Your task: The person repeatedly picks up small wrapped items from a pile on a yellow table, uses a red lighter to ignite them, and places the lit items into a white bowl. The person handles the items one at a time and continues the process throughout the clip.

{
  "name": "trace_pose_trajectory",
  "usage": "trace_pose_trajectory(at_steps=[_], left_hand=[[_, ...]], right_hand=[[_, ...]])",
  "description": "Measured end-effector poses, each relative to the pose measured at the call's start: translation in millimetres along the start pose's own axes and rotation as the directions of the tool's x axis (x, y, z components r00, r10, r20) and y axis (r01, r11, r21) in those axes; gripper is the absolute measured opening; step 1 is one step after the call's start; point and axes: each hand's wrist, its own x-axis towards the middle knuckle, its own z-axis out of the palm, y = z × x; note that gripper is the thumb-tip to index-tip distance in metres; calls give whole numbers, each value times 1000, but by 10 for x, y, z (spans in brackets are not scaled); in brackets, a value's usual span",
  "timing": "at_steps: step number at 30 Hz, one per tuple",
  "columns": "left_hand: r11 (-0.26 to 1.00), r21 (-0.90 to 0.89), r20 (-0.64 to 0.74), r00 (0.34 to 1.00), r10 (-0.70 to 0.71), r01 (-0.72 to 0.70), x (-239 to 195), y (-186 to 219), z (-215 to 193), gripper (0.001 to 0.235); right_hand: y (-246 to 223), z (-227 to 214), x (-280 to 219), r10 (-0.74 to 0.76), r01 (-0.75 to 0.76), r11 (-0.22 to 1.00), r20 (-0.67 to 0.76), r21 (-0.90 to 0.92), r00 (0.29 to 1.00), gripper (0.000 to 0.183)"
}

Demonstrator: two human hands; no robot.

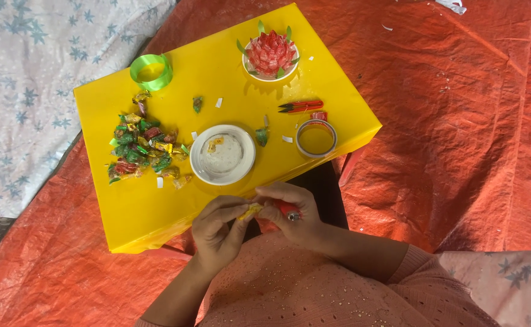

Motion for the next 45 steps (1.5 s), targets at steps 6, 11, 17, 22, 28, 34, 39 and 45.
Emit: trace_pose_trajectory(at_steps=[6, 11, 17, 22, 28, 34, 39, 45], left_hand=[[997, 82, 57, 998, -1, -4, -33, 38, -13, 11], [955, 252, 150, 981, 120, -156, -2, 14, -9, 14], [946, 268, 177, 974, 140, -185, 48, -11, -139, 10], [978, 144, 137, 976, -172, 152, 89, -4, -293, 14], [961, 106, 110, 957, -269, 257, 112, -55, -434, 17], [955, 102, 125, 949, -289, 277, 167, -161, -496, 17], [977, 122, 108, 976, -190, 176, 218, -307, -532, 12], [962, 264, 119, 987, -109, 75, 177, -520, -630, 16]], right_hand=[[52, -68, -75, 31, -30, 998, 17, -59, 999, 18], [116, -108, -122, 127, -129, 983, -17, -132, 992, 11], [97, -23, 3, 51, -45, 992, 47, -121, 998, 15], [116, -67, 187, 120, -97, 986, 171, -137, 978, 33], [217, 33, 342, 145, -140, 989, 215, -37, 966, 21], [360, 15, 397, 153, -132, 984, 184, -122, 971, 20], [436, 110, 522, 66, -44, 989, 161, -138, 985, 23], [551, 182, 644, -29, 63, 963, 132, -262, 991, 22]])
